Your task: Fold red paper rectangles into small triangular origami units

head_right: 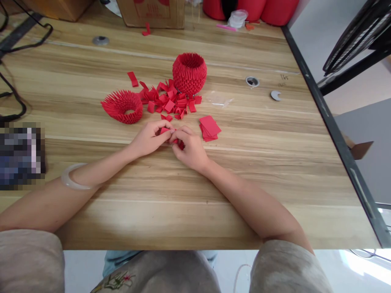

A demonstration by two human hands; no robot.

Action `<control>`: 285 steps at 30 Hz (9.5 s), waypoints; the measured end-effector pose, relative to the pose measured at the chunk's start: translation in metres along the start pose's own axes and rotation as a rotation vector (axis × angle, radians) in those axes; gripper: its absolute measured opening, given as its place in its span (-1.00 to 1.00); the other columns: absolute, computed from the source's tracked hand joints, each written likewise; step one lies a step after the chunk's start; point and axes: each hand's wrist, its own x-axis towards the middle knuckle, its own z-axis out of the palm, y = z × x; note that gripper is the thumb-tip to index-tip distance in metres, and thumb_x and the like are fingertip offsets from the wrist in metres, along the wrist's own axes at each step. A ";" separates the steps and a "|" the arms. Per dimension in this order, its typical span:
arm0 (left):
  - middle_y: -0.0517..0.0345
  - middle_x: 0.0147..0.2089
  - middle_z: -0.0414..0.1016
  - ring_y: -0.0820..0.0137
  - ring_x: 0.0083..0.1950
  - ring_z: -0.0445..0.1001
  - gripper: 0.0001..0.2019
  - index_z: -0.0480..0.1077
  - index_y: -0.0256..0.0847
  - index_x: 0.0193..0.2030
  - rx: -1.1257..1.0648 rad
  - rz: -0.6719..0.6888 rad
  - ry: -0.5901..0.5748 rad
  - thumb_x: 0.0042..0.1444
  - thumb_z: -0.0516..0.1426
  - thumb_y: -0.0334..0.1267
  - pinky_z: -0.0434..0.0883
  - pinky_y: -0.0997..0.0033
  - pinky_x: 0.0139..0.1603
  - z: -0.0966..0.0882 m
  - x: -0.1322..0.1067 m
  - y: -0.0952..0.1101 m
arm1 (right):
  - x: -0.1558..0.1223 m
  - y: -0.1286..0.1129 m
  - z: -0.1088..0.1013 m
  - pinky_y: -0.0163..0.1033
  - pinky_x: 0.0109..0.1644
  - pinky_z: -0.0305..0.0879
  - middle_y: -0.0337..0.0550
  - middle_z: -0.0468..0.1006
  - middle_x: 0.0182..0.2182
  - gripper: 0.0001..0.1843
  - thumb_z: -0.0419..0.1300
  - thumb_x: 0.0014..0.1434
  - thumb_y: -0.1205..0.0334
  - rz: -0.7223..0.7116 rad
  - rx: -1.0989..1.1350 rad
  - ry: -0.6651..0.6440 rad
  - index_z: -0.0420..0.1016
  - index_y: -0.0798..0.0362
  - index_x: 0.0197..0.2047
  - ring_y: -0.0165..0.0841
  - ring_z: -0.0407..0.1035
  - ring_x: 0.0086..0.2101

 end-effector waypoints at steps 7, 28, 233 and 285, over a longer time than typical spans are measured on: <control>0.23 -0.53 0.30 0.52 -0.52 0.19 -0.81 0.38 -0.27 -0.34 -0.019 -0.009 0.004 0.08 0.06 -0.19 0.14 0.52 -0.50 0.001 0.000 -0.002 | 0.000 -0.001 -0.001 -0.32 -0.39 0.20 -0.18 0.36 -0.41 -0.84 0.05 -0.07 0.48 -0.002 -0.009 -0.003 0.39 0.09 -0.44 -0.47 0.20 -0.49; 0.23 -0.54 0.27 0.54 -0.53 0.15 -0.81 0.37 -0.28 -0.36 -0.037 -0.014 -0.004 0.10 0.05 -0.19 0.11 0.53 -0.53 0.001 0.000 -0.001 | 0.001 -0.002 -0.001 -0.34 -0.39 0.21 -0.17 0.37 -0.39 -0.83 0.04 -0.08 0.48 0.003 0.001 0.000 0.41 0.10 -0.44 -0.49 0.20 -0.49; 0.21 -0.53 0.29 0.49 -0.48 0.21 -0.85 0.37 -0.23 -0.35 0.040 -0.001 0.029 0.09 0.05 -0.21 0.16 0.49 -0.48 0.002 0.000 0.001 | 0.000 0.001 -0.001 -0.31 -0.30 0.25 -0.17 0.37 -0.38 -0.83 0.03 -0.05 0.48 -0.010 0.007 -0.007 0.41 0.09 -0.46 -0.46 0.23 -0.45; 0.25 -0.54 0.26 0.53 -0.52 0.18 -0.84 0.37 -0.27 -0.35 0.042 0.015 0.016 0.10 0.05 -0.22 0.11 0.52 -0.51 0.001 0.000 -0.001 | -0.001 0.002 0.000 -0.32 -0.30 0.25 -0.16 0.36 -0.38 -0.82 0.03 -0.06 0.48 -0.025 0.037 0.007 0.42 0.11 -0.46 -0.47 0.25 -0.44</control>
